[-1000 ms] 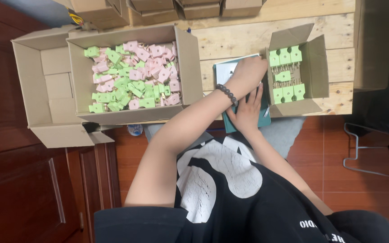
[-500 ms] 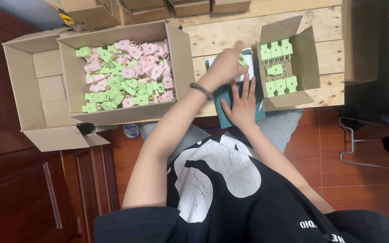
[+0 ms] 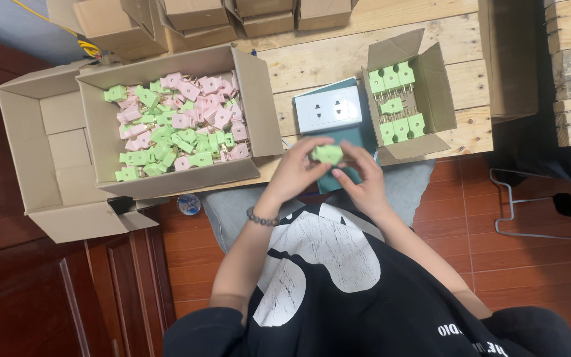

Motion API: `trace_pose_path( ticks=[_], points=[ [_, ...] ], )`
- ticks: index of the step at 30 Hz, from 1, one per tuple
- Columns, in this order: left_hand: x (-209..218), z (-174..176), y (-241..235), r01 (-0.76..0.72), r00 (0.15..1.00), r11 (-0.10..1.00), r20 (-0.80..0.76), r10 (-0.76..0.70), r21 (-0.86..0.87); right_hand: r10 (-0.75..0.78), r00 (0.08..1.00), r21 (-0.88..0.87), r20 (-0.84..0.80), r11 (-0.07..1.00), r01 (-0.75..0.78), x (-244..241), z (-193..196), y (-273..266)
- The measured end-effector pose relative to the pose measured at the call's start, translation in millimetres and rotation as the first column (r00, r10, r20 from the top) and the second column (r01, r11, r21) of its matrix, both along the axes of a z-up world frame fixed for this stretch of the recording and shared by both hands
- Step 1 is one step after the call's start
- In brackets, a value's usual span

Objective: The person places green and pink adapters into small cardboard boxes, closes the boxes, and sets them aside.

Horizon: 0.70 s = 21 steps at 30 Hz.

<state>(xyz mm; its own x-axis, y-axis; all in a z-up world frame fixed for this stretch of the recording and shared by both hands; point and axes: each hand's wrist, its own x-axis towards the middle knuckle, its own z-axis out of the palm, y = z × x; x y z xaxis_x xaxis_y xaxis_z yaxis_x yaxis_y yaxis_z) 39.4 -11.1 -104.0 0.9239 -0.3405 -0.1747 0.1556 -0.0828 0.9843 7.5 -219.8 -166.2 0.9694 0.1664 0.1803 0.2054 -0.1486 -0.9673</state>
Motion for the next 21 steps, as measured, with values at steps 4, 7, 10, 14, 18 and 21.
trace_pose_path(
  ticks=[4,7,10,14,18,21],
  points=[
    [-18,0,-5,0.018,0.999,0.994,-0.034,-0.021,-0.104,-0.024,0.993,0.027,-0.116,0.999,0.027,1,10,-17],
    [-30,-6,-4,-0.002,0.999,0.986,-0.053,-0.007,-0.165,0.04,0.989,0.034,-0.143,0.999,-0.036,3,28,-32],
    [-35,-4,-1,0.021,0.998,0.965,-0.058,-0.038,-0.262,0.076,0.978,-0.035,-0.194,0.996,-0.085,6,54,-48],
    [-39,1,1,0.026,0.996,0.966,-0.071,-0.046,-0.257,-0.009,0.989,-0.016,-0.147,1.0,0.007,11,63,-65],
    [-41,-4,-1,-0.001,0.997,0.962,-0.076,-0.02,-0.273,-0.025,1.0,-0.133,0.017,0.991,0.027,8,64,-57],
    [-39,7,-1,0.039,0.999,0.981,-0.028,-0.045,-0.188,0.032,0.988,-0.246,0.153,0.969,0.007,-5,48,-29]
  ],
)
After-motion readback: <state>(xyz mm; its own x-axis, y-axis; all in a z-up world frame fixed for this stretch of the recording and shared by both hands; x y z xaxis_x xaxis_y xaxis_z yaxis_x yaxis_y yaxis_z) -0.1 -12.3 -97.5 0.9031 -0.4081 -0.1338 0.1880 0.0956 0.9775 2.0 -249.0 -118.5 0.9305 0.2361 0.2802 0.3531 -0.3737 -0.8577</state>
